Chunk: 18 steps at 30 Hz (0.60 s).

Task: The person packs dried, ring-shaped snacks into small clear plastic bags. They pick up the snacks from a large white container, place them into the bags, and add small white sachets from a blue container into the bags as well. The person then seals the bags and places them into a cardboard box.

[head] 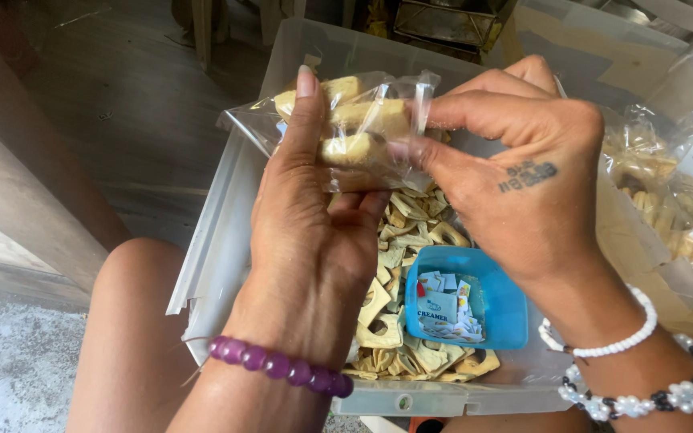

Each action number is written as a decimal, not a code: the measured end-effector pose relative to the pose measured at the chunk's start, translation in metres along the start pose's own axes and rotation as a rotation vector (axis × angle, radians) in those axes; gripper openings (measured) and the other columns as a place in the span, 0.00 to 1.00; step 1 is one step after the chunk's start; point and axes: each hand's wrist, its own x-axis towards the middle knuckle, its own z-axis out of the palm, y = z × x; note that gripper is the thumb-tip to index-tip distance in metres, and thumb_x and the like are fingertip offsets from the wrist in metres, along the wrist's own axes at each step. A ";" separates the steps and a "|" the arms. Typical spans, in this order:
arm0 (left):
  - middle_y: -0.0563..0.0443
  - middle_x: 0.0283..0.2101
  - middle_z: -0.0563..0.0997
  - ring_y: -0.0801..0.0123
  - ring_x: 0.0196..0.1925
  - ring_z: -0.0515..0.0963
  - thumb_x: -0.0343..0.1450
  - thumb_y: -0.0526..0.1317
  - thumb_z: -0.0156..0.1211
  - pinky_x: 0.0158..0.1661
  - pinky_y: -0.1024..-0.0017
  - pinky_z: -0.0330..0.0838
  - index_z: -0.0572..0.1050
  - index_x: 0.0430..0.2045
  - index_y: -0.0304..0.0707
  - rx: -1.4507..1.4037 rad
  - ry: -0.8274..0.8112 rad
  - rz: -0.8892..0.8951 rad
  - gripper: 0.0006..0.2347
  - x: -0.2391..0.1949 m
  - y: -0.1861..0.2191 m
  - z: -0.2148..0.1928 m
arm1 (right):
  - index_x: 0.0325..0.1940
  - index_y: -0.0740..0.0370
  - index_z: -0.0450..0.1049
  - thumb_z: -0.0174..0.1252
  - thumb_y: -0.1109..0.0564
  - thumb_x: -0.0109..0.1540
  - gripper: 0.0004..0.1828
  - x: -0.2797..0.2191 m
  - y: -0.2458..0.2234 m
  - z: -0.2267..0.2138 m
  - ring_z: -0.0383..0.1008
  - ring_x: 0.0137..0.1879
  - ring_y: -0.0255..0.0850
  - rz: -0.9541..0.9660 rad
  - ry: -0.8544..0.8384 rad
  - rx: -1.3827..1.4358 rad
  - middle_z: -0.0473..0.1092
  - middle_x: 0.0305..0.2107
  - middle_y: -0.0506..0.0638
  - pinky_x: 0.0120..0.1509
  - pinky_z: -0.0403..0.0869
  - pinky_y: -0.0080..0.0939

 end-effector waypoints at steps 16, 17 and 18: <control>0.40 0.56 0.73 0.53 0.56 0.75 0.61 0.55 0.69 0.56 0.60 0.74 0.70 0.55 0.36 0.008 0.548 -0.184 0.31 0.028 -0.011 -0.051 | 0.45 0.62 0.82 0.69 0.59 0.60 0.10 0.002 0.092 0.024 0.80 0.37 0.33 0.548 -0.302 0.420 0.81 0.36 0.49 0.41 0.79 0.30; 0.37 0.58 0.71 0.49 0.58 0.73 0.62 0.54 0.70 0.57 0.58 0.74 0.68 0.57 0.35 -0.014 0.515 -0.164 0.33 0.030 -0.008 -0.057 | 0.46 0.63 0.82 0.68 0.59 0.63 0.09 0.004 0.113 0.033 0.78 0.36 0.33 0.594 -0.293 0.426 0.81 0.36 0.50 0.39 0.77 0.30; 0.34 0.61 0.68 0.46 0.60 0.71 0.62 0.53 0.72 0.58 0.56 0.74 0.66 0.59 0.33 -0.033 0.480 -0.146 0.34 0.031 -0.006 -0.063 | 0.46 0.62 0.82 0.67 0.58 0.63 0.09 0.007 0.135 0.044 0.79 0.36 0.32 0.640 -0.324 0.347 0.81 0.36 0.49 0.39 0.78 0.30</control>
